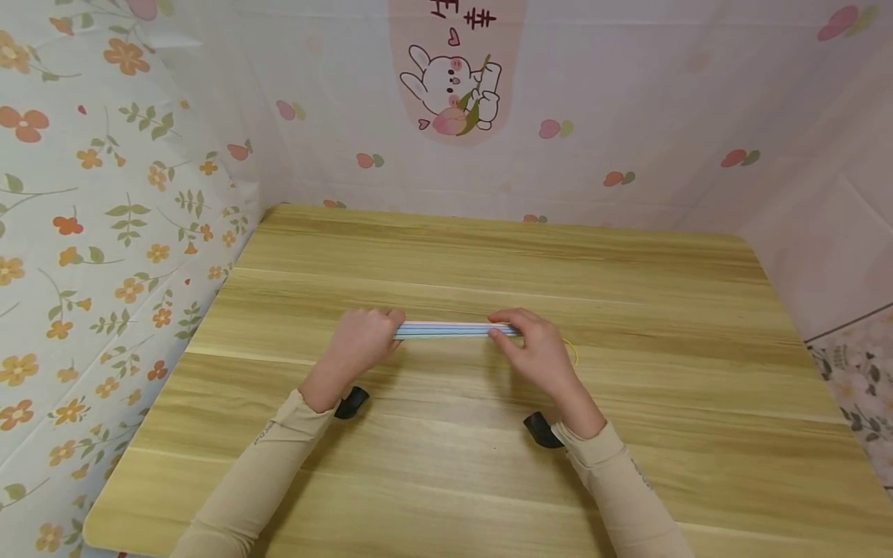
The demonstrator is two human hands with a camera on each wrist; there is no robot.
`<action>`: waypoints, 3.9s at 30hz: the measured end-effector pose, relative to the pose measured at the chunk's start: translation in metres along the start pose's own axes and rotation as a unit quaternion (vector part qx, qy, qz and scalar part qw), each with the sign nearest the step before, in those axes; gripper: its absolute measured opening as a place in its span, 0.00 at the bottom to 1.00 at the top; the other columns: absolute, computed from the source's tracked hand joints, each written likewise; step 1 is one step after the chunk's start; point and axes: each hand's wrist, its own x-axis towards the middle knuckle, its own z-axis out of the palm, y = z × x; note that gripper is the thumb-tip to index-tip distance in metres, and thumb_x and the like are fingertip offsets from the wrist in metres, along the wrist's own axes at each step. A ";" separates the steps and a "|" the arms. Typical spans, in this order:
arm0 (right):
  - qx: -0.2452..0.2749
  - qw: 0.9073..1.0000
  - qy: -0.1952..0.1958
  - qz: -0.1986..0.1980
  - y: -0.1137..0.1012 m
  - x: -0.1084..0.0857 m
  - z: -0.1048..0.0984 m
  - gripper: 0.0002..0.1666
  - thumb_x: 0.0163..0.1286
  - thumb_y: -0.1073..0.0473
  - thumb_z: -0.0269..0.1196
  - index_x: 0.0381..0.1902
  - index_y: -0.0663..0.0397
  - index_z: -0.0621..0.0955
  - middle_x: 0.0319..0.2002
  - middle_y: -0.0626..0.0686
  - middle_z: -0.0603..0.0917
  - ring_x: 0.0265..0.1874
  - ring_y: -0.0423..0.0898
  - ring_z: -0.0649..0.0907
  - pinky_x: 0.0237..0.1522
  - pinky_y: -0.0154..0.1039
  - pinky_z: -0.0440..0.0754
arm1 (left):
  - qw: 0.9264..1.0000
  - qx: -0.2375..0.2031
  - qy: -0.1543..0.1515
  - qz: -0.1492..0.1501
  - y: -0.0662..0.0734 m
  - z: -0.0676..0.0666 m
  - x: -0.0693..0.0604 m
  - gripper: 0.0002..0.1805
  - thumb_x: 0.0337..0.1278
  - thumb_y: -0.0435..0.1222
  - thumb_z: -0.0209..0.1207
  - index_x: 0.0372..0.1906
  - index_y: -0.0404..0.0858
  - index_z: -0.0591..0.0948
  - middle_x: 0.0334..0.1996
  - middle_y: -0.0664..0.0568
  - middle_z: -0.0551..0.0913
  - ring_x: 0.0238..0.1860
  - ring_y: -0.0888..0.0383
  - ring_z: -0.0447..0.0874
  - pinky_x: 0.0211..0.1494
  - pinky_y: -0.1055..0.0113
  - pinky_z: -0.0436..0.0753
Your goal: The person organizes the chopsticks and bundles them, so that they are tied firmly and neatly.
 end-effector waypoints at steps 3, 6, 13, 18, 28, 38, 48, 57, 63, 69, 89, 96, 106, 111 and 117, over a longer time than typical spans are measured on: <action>0.003 1.000 -0.004 0.005 -0.002 0.000 0.000 0.15 0.66 0.57 0.63 0.47 0.59 0.83 0.49 0.58 0.84 0.49 0.58 0.82 0.46 0.55 0.79 | 1.000 0.008 -0.002 0.007 -0.001 0.000 0.000 0.12 0.48 0.45 0.68 0.29 0.42 0.80 0.23 0.54 0.85 0.16 0.60 0.76 0.27 0.63 0.78; 0.007 1.000 -0.007 0.010 -0.003 -0.001 -0.001 0.15 0.66 0.57 0.62 0.47 0.59 0.83 0.49 0.58 0.84 0.50 0.57 0.82 0.47 0.56 0.79 | 1.000 -0.009 -0.006 0.008 -0.001 0.000 -0.001 0.12 0.48 0.44 0.69 0.28 0.41 0.79 0.21 0.54 0.82 0.16 0.61 0.74 0.22 0.66 0.76; 0.016 1.000 -0.008 0.003 -0.002 -0.001 -0.003 0.14 0.67 0.58 0.61 0.47 0.59 0.83 0.50 0.59 0.83 0.52 0.58 0.81 0.51 0.56 0.76 | 0.999 -0.032 -0.028 0.017 0.002 -0.001 -0.004 0.13 0.50 0.43 0.68 0.25 0.41 0.76 0.17 0.55 0.77 0.15 0.64 0.67 0.15 0.69 0.72; 0.022 1.000 -0.006 -0.006 0.000 -0.002 -0.006 0.13 0.67 0.59 0.61 0.48 0.57 0.83 0.51 0.57 0.83 0.54 0.56 0.80 0.53 0.53 0.74 | 0.998 -0.048 -0.038 0.014 0.002 -0.002 -0.005 0.13 0.51 0.42 0.68 0.25 0.41 0.76 0.17 0.55 0.77 0.15 0.64 0.66 0.16 0.69 0.71; 0.067 0.998 -0.006 0.012 0.006 -0.007 -0.023 0.19 0.71 0.62 0.56 0.58 0.59 0.75 0.58 0.59 0.76 0.51 0.44 0.77 0.48 0.22 0.70 | 0.998 -0.058 -0.029 0.019 0.001 -0.005 -0.002 0.12 0.53 0.39 0.66 0.24 0.40 0.74 0.14 0.56 0.73 0.15 0.64 0.62 0.15 0.69 0.69; -0.012 0.996 0.043 0.081 0.031 -0.030 -0.048 0.19 0.73 0.56 0.54 0.55 0.63 0.77 0.53 0.63 0.78 0.47 0.61 0.80 0.45 0.39 0.79 | 0.998 -0.059 -0.023 0.017 -0.001 -0.007 -0.001 0.12 0.51 0.36 0.65 0.21 0.40 0.73 0.13 0.56 0.71 0.14 0.63 0.61 0.14 0.67 0.69; -0.112 0.991 0.045 0.057 0.048 -0.055 -0.049 0.11 0.61 0.69 0.63 0.42 0.68 0.82 0.40 0.66 0.81 0.40 0.61 0.79 0.36 0.55 0.78 | 0.996 -0.069 -0.049 -0.005 -0.002 -0.010 0.000 0.11 0.52 0.35 0.63 0.23 0.40 0.73 0.14 0.54 0.74 0.15 0.61 0.65 0.14 0.64 0.71; -0.167 0.985 0.008 0.054 0.061 -0.058 -0.041 0.09 0.54 0.68 0.67 0.35 0.66 0.83 0.34 0.64 0.81 0.35 0.59 0.78 0.38 0.54 0.74 | 0.995 -0.077 -0.055 -0.017 -0.001 -0.013 0.003 0.10 0.54 0.37 0.64 0.24 0.39 0.75 0.16 0.53 0.76 0.16 0.59 0.69 0.16 0.62 0.74; -0.186 0.981 -0.020 0.055 0.063 -0.058 -0.034 0.09 0.53 0.68 0.68 0.35 0.63 0.84 0.37 0.66 0.80 0.38 0.63 0.77 0.43 0.57 0.72 | 0.996 -0.073 -0.043 -0.015 -0.002 -0.014 0.002 0.11 0.53 0.36 0.63 0.23 0.39 0.73 0.14 0.54 0.72 0.15 0.60 0.65 0.15 0.63 0.72; -0.188 0.978 -0.043 0.085 0.061 -0.057 -0.029 0.09 0.55 0.66 0.67 0.36 0.62 0.84 0.41 0.66 0.78 0.41 0.66 0.74 0.45 0.58 0.70 | 0.997 -0.071 -0.035 -0.015 -0.002 -0.015 0.002 0.11 0.53 0.36 0.64 0.22 0.40 0.73 0.14 0.54 0.71 0.15 0.60 0.64 0.15 0.62 0.72; -0.217 0.976 -0.002 0.029 0.061 -0.052 -0.022 0.03 0.52 0.71 0.63 0.21 0.62 0.80 0.29 0.58 0.77 0.31 0.57 0.76 0.36 0.50 0.75 | 0.996 -0.074 -0.051 -0.014 -0.002 -0.015 0.003 0.11 0.54 0.37 0.64 0.24 0.41 0.74 0.14 0.56 0.71 0.15 0.62 0.59 0.14 0.66 0.68; -0.211 0.976 -0.012 0.042 0.053 -0.047 -0.025 0.05 0.57 0.70 0.62 0.25 0.61 0.75 0.23 0.54 0.75 0.21 0.47 0.74 0.23 0.43 0.72 | 0.996 -0.069 -0.045 -0.013 -0.003 -0.016 0.003 0.11 0.53 0.37 0.64 0.23 0.40 0.74 0.14 0.55 0.71 0.15 0.62 0.60 0.14 0.65 0.70; -0.194 0.976 -0.071 0.065 0.045 -0.042 -0.032 0.02 0.59 0.68 0.64 0.28 0.63 0.82 0.26 0.55 0.81 0.26 0.49 0.78 0.31 0.47 0.76 | 0.996 -0.071 -0.044 -0.013 -0.004 -0.015 0.002 0.11 0.53 0.37 0.64 0.23 0.40 0.74 0.15 0.55 0.72 0.15 0.61 0.64 0.15 0.64 0.72; -0.193 0.975 -0.071 0.086 0.042 -0.042 -0.036 0.05 0.62 0.65 0.61 0.28 0.61 0.82 0.25 0.55 0.83 0.25 0.48 0.79 0.30 0.47 0.76 | 0.996 -0.075 -0.041 -0.013 -0.004 -0.016 0.002 0.11 0.53 0.37 0.64 0.23 0.40 0.74 0.14 0.55 0.72 0.15 0.61 0.64 0.15 0.63 0.72; -0.170 0.979 -0.031 0.113 0.036 -0.039 -0.040 0.08 0.67 0.63 0.58 0.33 0.63 0.80 0.21 0.52 0.81 0.19 0.44 0.76 0.24 0.42 0.73 | 0.996 -0.081 -0.043 -0.013 -0.004 -0.016 0.002 0.11 0.53 0.35 0.63 0.23 0.40 0.73 0.13 0.56 0.68 0.15 0.62 0.60 0.14 0.65 0.69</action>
